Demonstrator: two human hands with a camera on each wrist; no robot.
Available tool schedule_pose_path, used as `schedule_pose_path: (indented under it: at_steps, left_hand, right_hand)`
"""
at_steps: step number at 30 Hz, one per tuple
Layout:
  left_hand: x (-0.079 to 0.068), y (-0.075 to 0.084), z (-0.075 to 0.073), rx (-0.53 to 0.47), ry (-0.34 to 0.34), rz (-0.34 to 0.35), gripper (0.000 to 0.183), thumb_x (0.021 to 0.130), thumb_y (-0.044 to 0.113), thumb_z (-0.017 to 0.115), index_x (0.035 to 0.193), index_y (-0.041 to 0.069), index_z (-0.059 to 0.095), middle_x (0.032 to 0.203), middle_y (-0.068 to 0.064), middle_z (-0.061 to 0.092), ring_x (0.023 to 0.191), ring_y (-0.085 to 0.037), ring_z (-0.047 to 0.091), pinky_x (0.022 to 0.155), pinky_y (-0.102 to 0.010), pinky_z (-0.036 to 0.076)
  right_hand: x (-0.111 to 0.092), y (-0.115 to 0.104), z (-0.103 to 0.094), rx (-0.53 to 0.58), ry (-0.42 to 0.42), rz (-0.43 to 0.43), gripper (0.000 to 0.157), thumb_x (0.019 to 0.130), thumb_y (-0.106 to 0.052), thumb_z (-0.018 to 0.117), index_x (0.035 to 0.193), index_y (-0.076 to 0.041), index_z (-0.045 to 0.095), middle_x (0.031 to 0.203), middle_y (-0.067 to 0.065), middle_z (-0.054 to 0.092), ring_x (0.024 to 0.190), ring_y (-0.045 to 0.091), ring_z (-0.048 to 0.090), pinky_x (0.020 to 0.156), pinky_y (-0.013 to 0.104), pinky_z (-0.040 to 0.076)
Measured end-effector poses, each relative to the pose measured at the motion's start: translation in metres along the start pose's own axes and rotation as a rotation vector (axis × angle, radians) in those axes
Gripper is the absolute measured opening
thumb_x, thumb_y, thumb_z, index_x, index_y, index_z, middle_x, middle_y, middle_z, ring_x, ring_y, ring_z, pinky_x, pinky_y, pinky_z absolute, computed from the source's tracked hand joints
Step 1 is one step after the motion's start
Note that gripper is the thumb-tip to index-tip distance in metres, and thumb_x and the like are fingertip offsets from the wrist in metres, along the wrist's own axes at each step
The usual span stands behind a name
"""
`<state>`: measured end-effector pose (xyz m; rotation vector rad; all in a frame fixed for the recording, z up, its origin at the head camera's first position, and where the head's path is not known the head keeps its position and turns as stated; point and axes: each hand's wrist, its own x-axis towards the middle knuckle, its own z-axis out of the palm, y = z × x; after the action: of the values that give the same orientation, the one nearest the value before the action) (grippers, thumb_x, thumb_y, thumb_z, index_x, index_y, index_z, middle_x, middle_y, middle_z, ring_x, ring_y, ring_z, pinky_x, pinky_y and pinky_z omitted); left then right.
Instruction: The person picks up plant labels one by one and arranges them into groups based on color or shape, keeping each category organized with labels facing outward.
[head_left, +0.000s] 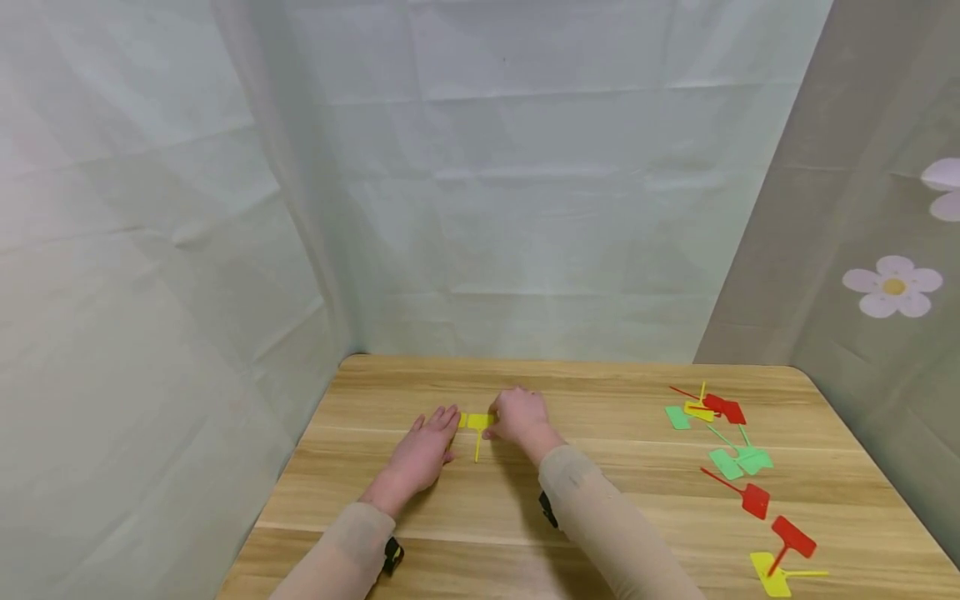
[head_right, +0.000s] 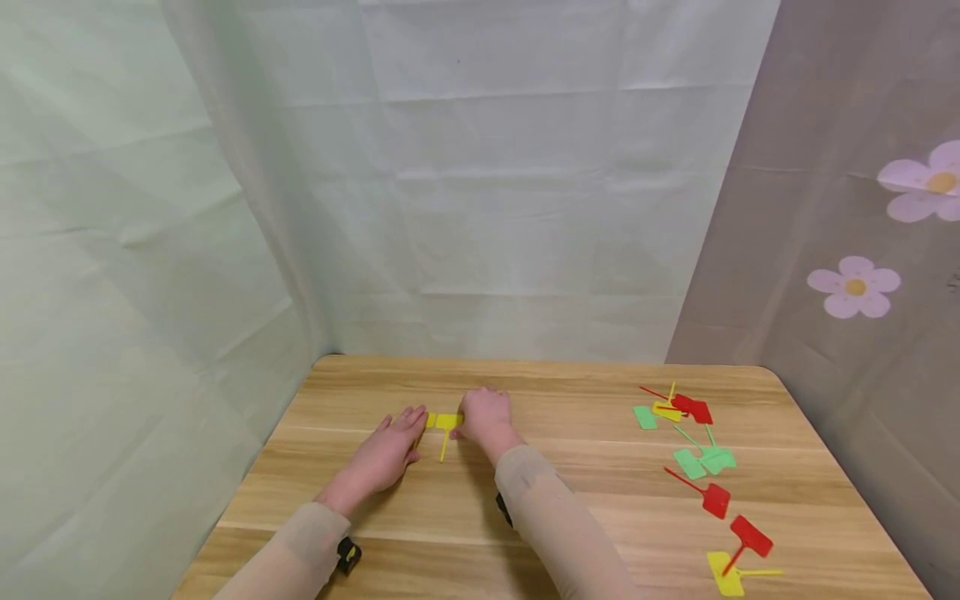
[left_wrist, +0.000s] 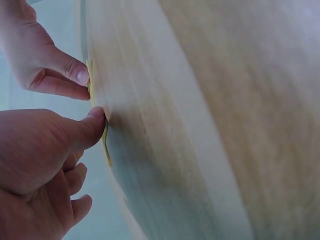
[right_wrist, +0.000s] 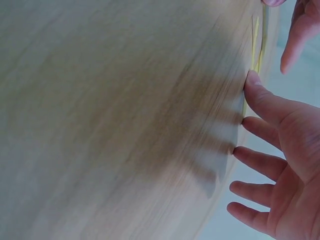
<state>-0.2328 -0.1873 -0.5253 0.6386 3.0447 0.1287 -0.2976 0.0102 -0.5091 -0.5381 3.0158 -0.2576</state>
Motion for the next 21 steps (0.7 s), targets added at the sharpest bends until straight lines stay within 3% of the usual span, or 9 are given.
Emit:
schedule_pose_path:
  at_steps: [6, 15, 21]
  left_hand:
    - [-0.001, 0.000, 0.000, -0.001, 0.024, 0.021, 0.070, 0.093, 0.021, 0.072, 0.152, 0.003, 0.039, 0.159, -0.011, 0.032, 0.145, -0.030, 0.032, 0.116, -0.055, 0.026]
    - [0.004, 0.011, -0.004, -0.124, 0.049, 0.075, 0.060, 0.100, 0.024, 0.060, 0.150, -0.001, 0.040, 0.158, -0.014, 0.034, 0.146, -0.031, 0.030, 0.118, -0.051, 0.024]
    - [0.012, 0.022, -0.005, -0.145, 0.034, 0.096, 0.061, 0.100, 0.029, 0.061, 0.149, -0.002, 0.041, 0.157, -0.016, 0.036, 0.146, -0.033, 0.030, 0.118, -0.053, 0.024]
  right_hand:
    - [-0.002, -0.001, 0.001, -0.011, 0.010, 0.007, 0.046, 0.073, -0.056, 0.083, 0.108, -0.026, 0.079, 0.101, -0.007, 0.075, 0.106, 0.026, 0.064, 0.094, 0.053, 0.048]
    - [-0.009, 0.013, 0.003, 0.034, 0.045, -0.017, 0.044, 0.074, -0.060, 0.077, 0.096, -0.022, 0.079, 0.099, -0.002, 0.074, 0.101, 0.026, 0.065, 0.089, 0.050, 0.051]
    - [-0.017, 0.034, -0.005, 0.099, 0.073, 0.023, 0.052, 0.087, -0.059, 0.067, 0.117, -0.017, 0.075, 0.114, 0.003, 0.073, 0.103, 0.027, 0.068, 0.082, 0.045, 0.056]
